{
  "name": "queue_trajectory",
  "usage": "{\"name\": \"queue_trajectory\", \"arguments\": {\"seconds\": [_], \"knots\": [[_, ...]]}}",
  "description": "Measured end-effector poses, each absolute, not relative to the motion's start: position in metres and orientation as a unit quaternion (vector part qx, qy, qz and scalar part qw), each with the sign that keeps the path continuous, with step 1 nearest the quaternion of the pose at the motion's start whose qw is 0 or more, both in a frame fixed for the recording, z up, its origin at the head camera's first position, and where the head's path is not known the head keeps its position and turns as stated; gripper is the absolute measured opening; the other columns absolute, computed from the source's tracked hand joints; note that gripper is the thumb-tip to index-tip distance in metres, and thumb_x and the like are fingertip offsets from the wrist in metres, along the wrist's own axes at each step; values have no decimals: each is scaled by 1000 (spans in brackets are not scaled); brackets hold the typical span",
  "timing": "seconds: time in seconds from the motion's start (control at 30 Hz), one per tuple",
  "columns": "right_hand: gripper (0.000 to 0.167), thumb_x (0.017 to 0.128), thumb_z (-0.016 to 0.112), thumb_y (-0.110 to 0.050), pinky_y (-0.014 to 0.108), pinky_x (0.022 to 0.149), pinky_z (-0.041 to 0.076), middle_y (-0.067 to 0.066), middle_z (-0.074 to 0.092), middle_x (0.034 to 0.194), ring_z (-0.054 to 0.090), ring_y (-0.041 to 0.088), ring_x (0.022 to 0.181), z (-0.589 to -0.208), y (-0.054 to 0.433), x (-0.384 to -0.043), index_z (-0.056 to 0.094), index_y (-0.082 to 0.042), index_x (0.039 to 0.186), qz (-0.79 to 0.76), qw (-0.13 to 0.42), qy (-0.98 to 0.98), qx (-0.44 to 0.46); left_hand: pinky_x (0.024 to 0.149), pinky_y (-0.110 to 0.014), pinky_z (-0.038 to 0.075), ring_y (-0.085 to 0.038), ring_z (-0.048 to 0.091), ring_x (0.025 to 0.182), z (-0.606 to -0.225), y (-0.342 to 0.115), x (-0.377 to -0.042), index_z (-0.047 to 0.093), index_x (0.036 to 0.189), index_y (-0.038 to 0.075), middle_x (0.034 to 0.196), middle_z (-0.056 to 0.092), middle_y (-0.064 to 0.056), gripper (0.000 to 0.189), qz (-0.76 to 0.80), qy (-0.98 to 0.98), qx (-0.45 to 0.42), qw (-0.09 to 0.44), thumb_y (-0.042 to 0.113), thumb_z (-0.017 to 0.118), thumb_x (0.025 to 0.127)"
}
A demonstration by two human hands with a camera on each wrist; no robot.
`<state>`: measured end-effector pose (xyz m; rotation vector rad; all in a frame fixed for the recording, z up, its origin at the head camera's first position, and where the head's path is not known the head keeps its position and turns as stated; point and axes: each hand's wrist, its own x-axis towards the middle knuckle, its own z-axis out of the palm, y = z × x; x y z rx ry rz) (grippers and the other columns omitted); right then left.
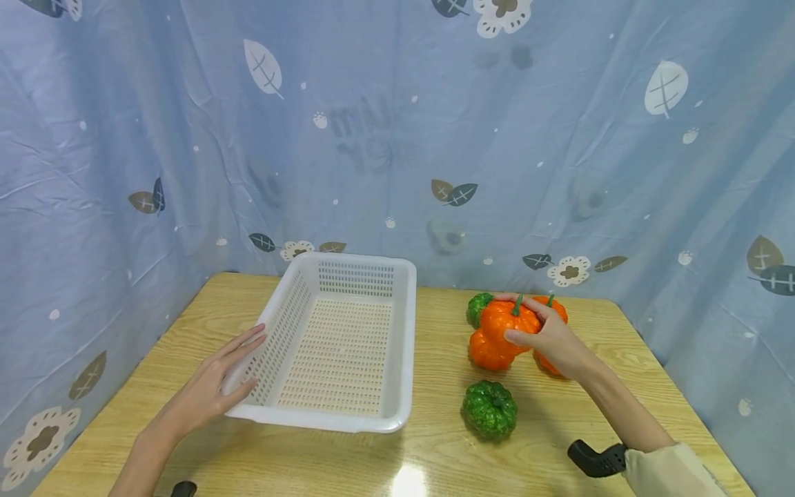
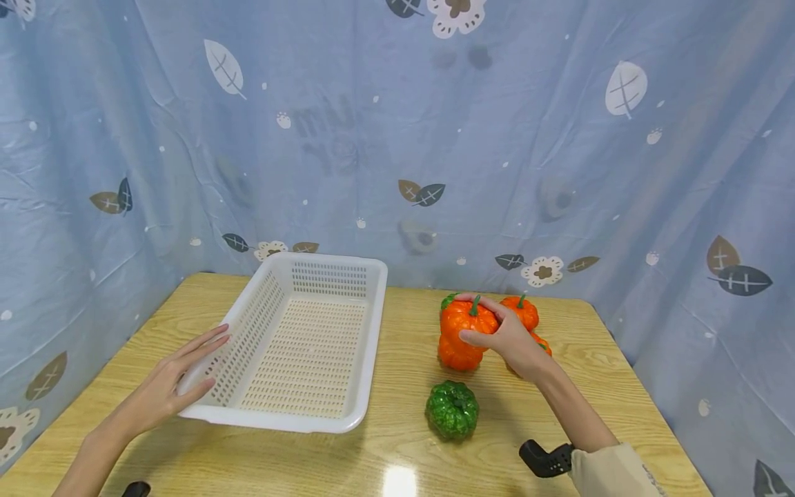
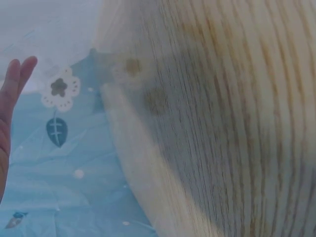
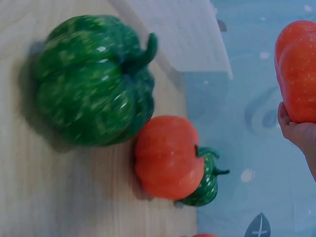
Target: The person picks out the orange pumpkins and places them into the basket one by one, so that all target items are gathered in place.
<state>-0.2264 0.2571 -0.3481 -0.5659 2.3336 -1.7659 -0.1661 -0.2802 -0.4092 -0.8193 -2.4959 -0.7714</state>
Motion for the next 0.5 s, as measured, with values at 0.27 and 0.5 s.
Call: {"name": "queue_trajectory", "arguments": {"seconds": [0.27, 0.5], "knots": [[56, 90, 67, -16, 38, 82, 52, 12, 51, 130, 60, 21, 103, -337, 230, -246, 43, -17, 141, -598, 103, 771, -193, 102, -5, 15, -4, 26, 137, -412, -281, -167, 49, 137, -3, 147, 40, -18, 60, -280, -896, -285, 195, 8, 70, 81], [57, 90, 66, -12, 36, 84, 52, 14, 48, 134, 58, 23, 109, -334, 208, -261, 43, -18, 142, -636, 116, 735, -205, 101, -5, 15, -4, 25, 137, -411, -280, -167, 49, 137, -3, 147, 40, -18, 60, -282, -896, -285, 193, 8, 70, 82]]}}
